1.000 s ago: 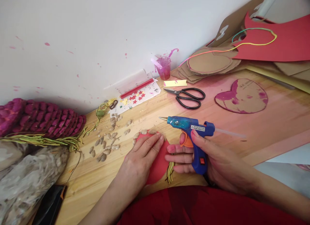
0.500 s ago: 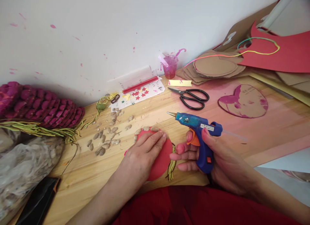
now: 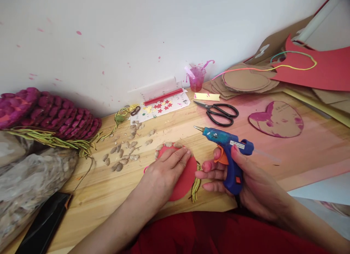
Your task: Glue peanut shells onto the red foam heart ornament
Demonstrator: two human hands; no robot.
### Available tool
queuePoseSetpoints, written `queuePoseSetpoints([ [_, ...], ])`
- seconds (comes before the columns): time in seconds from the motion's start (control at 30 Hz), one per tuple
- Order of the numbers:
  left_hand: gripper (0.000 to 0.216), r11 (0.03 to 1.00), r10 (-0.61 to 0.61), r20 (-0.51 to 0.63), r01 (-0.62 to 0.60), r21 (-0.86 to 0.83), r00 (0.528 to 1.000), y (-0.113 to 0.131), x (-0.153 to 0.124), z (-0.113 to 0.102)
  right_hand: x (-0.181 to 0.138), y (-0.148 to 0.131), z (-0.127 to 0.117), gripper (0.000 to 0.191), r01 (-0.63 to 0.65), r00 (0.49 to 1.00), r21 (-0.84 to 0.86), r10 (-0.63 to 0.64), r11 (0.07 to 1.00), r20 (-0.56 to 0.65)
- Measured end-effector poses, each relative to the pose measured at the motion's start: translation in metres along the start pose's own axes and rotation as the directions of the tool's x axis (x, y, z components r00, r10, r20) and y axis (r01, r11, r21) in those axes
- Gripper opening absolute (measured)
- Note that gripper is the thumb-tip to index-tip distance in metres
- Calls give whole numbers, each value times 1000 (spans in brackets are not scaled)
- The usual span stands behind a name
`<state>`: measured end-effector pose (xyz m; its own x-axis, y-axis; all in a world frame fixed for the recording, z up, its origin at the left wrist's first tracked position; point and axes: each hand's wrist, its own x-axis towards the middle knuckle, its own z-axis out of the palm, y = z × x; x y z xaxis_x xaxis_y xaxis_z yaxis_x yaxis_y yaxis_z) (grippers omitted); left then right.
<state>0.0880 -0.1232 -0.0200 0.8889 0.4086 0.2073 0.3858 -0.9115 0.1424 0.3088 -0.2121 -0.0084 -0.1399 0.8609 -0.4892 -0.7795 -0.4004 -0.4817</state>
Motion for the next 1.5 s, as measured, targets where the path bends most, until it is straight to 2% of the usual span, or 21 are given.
queuePoseSetpoints([
  [0.1, 41, 1000, -6, 19, 6, 8, 1000, 3, 2, -4, 0, 1, -3, 26, 14, 999, -49, -16, 999, -36],
  [0.3, 39, 997, -37, 46, 33, 76, 998, 9, 6, -12, 3, 5, -8, 29, 23, 980, -177, -58, 984, -193],
  [0.53, 36, 982, -2, -14, 4, 190, 1000, 6, 4, -6, 8, 6, -11, 50, 50, 949, -210, -112, 976, -295],
  [0.63, 37, 984, -7, -9, 8, 177, 1000, 7, 3, -6, 6, 5, -9, 44, 35, 961, -210, -91, 977, -262],
  [0.87, 40, 996, -15, -14, 16, 88, 1000, 6, -3, -2, 0, 2, 1, 23, 37, 995, -132, -48, 991, -83],
  [1.0, 42, 996, -15, -90, 23, 87, 996, 2, -6, 3, -1, 2, 1, 22, 39, 999, -64, -41, 997, -24],
  [1.07, 43, 994, 3, -86, 7, 107, 996, 1, -6, 4, -1, 2, 0, 23, 38, 999, -40, -38, 998, 1],
  [1.23, 45, 987, 15, 10, -17, 157, 1000, 2, -4, 3, -2, 0, 0, 25, 16, 1000, -9, -16, 1000, 27],
  [1.5, 45, 994, -6, 59, -1, 111, 998, 4, -1, 0, 0, 1, -4, 23, 3, 1000, -11, -3, 1000, -3],
])
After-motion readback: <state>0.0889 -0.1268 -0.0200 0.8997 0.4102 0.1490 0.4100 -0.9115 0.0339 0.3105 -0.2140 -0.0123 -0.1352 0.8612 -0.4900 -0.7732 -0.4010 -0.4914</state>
